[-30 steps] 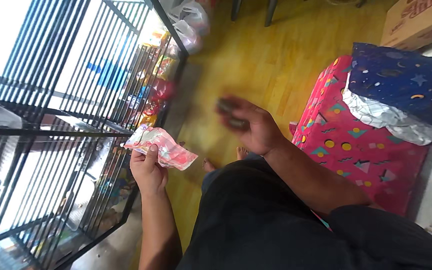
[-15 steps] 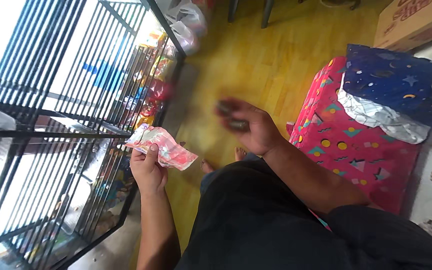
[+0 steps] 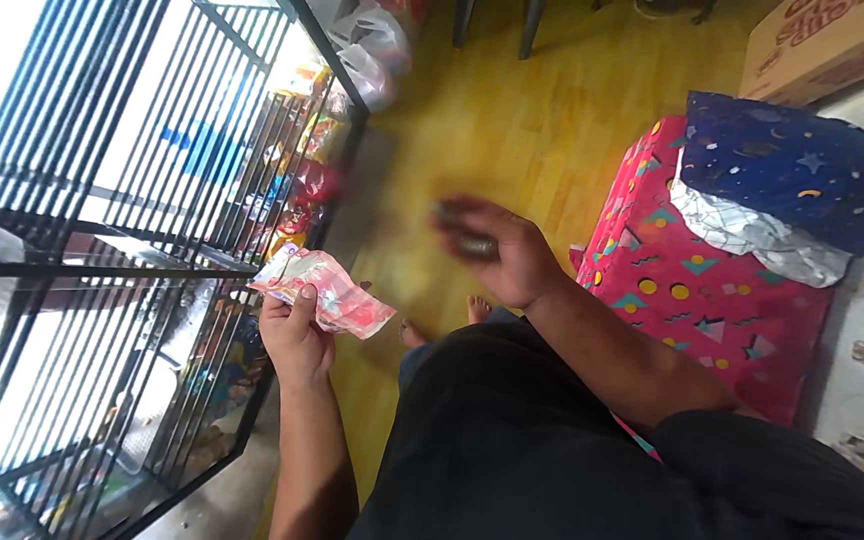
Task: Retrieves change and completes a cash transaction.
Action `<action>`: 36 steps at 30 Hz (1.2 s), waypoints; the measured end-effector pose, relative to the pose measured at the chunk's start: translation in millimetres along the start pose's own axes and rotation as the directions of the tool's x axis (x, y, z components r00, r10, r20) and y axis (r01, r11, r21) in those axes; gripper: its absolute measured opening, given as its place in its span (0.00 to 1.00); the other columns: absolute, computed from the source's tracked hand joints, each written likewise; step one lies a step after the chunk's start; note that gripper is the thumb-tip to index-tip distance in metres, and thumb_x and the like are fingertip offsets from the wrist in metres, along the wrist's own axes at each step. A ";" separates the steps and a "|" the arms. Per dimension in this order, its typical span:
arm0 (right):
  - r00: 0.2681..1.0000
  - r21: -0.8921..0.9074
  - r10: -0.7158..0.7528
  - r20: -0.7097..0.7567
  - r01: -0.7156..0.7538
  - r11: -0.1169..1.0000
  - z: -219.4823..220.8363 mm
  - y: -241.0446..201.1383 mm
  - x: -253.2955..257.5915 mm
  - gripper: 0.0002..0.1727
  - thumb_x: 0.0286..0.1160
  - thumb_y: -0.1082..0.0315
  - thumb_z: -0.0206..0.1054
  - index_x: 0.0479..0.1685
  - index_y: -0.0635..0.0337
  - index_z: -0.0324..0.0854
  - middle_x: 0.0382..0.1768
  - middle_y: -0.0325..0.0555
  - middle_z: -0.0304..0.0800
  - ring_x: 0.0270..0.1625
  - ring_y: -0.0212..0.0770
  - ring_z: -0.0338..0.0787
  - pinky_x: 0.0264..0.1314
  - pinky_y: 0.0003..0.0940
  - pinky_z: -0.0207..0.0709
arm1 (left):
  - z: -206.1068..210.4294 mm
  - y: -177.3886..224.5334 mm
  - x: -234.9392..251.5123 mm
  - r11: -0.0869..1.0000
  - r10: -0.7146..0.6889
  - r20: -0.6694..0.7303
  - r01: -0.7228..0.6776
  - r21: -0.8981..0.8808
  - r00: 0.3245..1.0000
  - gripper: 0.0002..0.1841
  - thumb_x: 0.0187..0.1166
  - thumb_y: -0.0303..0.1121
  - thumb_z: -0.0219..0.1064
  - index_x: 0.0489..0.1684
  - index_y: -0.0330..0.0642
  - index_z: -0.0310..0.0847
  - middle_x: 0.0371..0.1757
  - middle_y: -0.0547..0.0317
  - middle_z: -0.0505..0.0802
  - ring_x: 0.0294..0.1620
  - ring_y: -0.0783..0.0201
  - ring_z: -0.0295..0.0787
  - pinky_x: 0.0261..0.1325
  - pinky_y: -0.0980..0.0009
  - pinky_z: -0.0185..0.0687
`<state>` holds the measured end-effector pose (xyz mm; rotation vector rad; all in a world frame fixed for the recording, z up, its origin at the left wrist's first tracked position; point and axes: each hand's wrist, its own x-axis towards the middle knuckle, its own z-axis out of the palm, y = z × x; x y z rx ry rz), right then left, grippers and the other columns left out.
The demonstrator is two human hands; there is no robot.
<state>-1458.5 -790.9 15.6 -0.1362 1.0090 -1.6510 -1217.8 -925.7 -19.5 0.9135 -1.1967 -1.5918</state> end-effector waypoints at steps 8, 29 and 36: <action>0.999 0.014 0.015 -0.050 -0.014 1.000 -3.1 1.4 1.9 0.20 0.86 0.68 0.49 0.72 0.54 0.76 0.60 0.45 0.90 0.48 0.33 0.94 0.50 0.27 0.88 | 0.8 -4.9 1.6 1.000 -0.003 -0.003 0.003 -0.012 1.000 0.10 0.82 0.20 0.59 0.53 0.42 0.80 0.39 0.58 0.95 0.37 0.66 0.96 0.43 0.66 0.95; 0.994 -0.024 -0.028 -0.101 0.026 0.999 0.5 24.3 36.8 0.08 0.89 0.55 0.60 0.55 0.43 0.80 0.44 0.36 0.92 0.40 0.31 0.93 0.42 0.26 0.89 | -16.2 -8.9 22.3 0.999 -0.025 -0.011 0.025 -0.033 1.000 0.11 0.81 0.21 0.60 0.55 0.42 0.81 0.43 0.57 0.96 0.40 0.65 0.96 0.46 0.66 0.95; 0.895 -0.213 0.330 -0.299 -0.400 0.892 -29.8 82.3 80.2 0.15 0.93 0.56 0.55 0.57 0.59 0.78 0.33 0.38 0.81 0.26 0.29 0.80 0.28 0.23 0.76 | -37.5 -1.4 33.8 0.981 -0.047 -0.169 0.077 0.178 0.985 0.13 0.77 0.20 0.67 0.57 0.42 0.81 0.41 0.60 0.95 0.37 0.66 0.94 0.40 0.66 0.94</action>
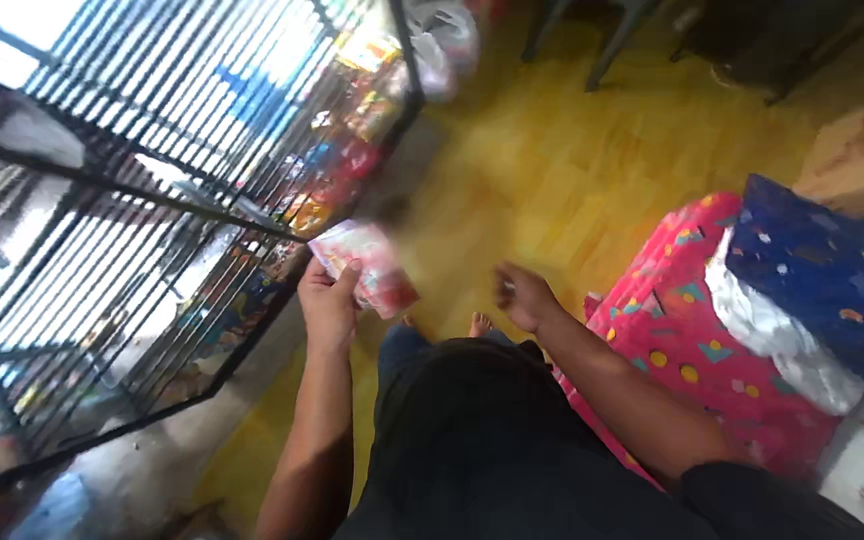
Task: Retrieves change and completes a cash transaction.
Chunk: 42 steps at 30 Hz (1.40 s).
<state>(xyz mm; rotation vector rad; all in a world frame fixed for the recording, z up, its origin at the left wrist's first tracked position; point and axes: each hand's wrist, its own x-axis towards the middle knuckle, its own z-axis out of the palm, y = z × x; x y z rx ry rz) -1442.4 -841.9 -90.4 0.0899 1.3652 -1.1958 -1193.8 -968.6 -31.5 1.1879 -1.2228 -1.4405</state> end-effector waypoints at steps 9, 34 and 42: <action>0.679 -0.420 -0.245 0.692 0.655 0.628 204.7 -63.3 11.4 0.11 0.73 0.68 0.73 0.51 0.61 0.90 0.33 0.33 0.91 0.26 0.23 0.81 0.31 0.22 0.78 | -45.2 33.7 55.2 0.963 0.147 0.010 -0.146 0.226 0.989 0.11 0.70 0.26 0.71 0.48 0.35 0.86 0.38 0.60 0.95 0.39 0.70 0.93 0.46 0.68 0.92; 0.185 -0.066 -0.277 0.943 0.919 0.389 608.5 -222.8 109.4 0.03 0.75 0.70 0.72 0.38 0.53 0.91 0.33 0.31 0.93 0.29 0.22 0.86 0.32 0.21 0.84 | -247.8 214.7 330.7 0.883 0.468 -0.194 -0.448 0.136 0.862 0.08 0.78 0.23 0.67 0.49 0.43 0.86 0.40 0.67 0.95 0.38 0.73 0.93 0.44 0.73 0.93; -0.004 0.066 -0.312 0.950 0.980 0.187 736.6 -297.9 118.4 0.07 0.71 0.61 0.75 0.30 0.52 0.88 0.24 0.28 0.88 0.27 0.21 0.85 0.32 0.26 0.83 | -259.3 290.0 414.5 0.767 0.634 -0.520 -0.554 0.324 0.573 0.25 0.65 0.25 0.80 0.61 0.38 0.77 0.43 0.62 0.94 0.38 0.68 0.94 0.42 0.67 0.95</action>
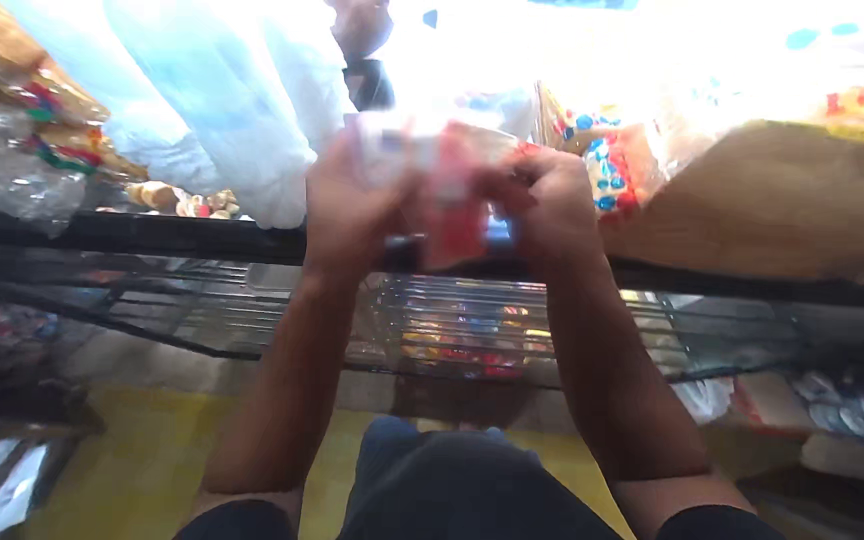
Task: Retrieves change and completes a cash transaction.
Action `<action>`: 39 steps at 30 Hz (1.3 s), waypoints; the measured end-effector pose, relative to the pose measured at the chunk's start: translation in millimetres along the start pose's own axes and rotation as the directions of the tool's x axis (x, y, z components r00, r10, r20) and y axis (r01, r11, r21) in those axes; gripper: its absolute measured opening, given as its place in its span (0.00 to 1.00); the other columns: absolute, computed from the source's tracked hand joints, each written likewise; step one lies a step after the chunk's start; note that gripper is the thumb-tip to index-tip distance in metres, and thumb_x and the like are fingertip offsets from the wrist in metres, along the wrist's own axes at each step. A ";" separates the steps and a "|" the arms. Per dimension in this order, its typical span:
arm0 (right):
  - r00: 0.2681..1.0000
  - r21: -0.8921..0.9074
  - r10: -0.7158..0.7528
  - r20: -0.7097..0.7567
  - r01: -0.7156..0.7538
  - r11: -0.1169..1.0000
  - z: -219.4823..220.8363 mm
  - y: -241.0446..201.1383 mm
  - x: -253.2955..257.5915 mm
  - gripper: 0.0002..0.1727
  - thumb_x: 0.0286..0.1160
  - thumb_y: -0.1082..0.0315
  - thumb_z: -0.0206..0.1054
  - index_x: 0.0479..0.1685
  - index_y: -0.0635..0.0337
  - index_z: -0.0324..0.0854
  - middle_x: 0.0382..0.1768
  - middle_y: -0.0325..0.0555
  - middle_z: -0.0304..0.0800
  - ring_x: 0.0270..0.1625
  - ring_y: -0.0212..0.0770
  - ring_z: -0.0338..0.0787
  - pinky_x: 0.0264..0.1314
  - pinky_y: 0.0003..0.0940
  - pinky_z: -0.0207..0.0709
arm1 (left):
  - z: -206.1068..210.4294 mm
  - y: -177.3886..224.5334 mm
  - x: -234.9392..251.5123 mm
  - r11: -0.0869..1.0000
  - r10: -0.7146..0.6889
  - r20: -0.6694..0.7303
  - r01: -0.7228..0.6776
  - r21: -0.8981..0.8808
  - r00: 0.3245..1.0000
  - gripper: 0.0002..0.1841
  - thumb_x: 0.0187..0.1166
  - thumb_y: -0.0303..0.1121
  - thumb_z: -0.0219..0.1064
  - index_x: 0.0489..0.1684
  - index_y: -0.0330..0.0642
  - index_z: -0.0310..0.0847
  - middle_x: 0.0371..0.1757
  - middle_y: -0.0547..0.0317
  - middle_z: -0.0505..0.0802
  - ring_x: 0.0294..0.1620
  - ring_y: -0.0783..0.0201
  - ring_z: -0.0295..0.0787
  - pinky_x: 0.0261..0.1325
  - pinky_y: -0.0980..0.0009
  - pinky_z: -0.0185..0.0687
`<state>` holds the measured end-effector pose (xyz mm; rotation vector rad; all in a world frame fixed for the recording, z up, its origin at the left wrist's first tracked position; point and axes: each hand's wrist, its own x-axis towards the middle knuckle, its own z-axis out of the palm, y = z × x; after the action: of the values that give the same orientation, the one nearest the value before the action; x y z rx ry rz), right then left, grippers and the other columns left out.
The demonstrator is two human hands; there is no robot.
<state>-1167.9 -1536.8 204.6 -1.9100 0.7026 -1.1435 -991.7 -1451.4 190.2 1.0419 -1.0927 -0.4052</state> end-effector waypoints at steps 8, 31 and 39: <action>0.978 0.052 0.177 0.112 -0.184 0.982 11.5 18.4 67.1 0.06 0.73 0.64 0.73 0.40 0.57 0.89 0.27 0.37 0.89 0.26 0.29 0.84 0.34 0.32 0.82 | -16.3 -29.1 52.0 0.975 -0.215 -0.167 0.201 -0.097 0.962 0.20 0.79 0.30 0.72 0.66 0.39 0.73 0.42 0.54 0.94 0.34 0.62 0.94 0.32 0.64 0.94; 0.929 0.135 0.367 0.051 -0.370 0.919 37.4 -7.8 84.8 0.11 0.84 0.60 0.67 0.49 0.58 0.82 0.24 0.38 0.82 0.18 0.29 0.75 0.20 0.26 0.72 | 4.9 -67.5 148.7 0.704 -0.276 -0.070 0.251 0.665 0.959 0.42 0.77 0.39 0.69 0.91 0.36 0.52 0.72 0.32 0.83 0.72 0.38 0.83 0.74 0.39 0.75; 0.737 0.573 0.605 0.300 -0.647 0.503 47.5 13.3 43.9 0.22 0.94 0.46 0.46 0.43 0.52 0.76 0.23 0.35 0.81 0.16 0.27 0.75 0.17 0.20 0.71 | 15.4 -78.2 179.1 0.521 -0.420 -0.073 0.306 0.797 0.905 0.47 0.75 0.34 0.69 0.95 0.45 0.43 0.67 0.31 0.86 0.68 0.35 0.85 0.68 0.35 0.78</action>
<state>-1107.0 -1561.5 200.1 -0.9342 0.7484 -0.6959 -908.9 -1626.6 219.6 2.1179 -1.1891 -0.3098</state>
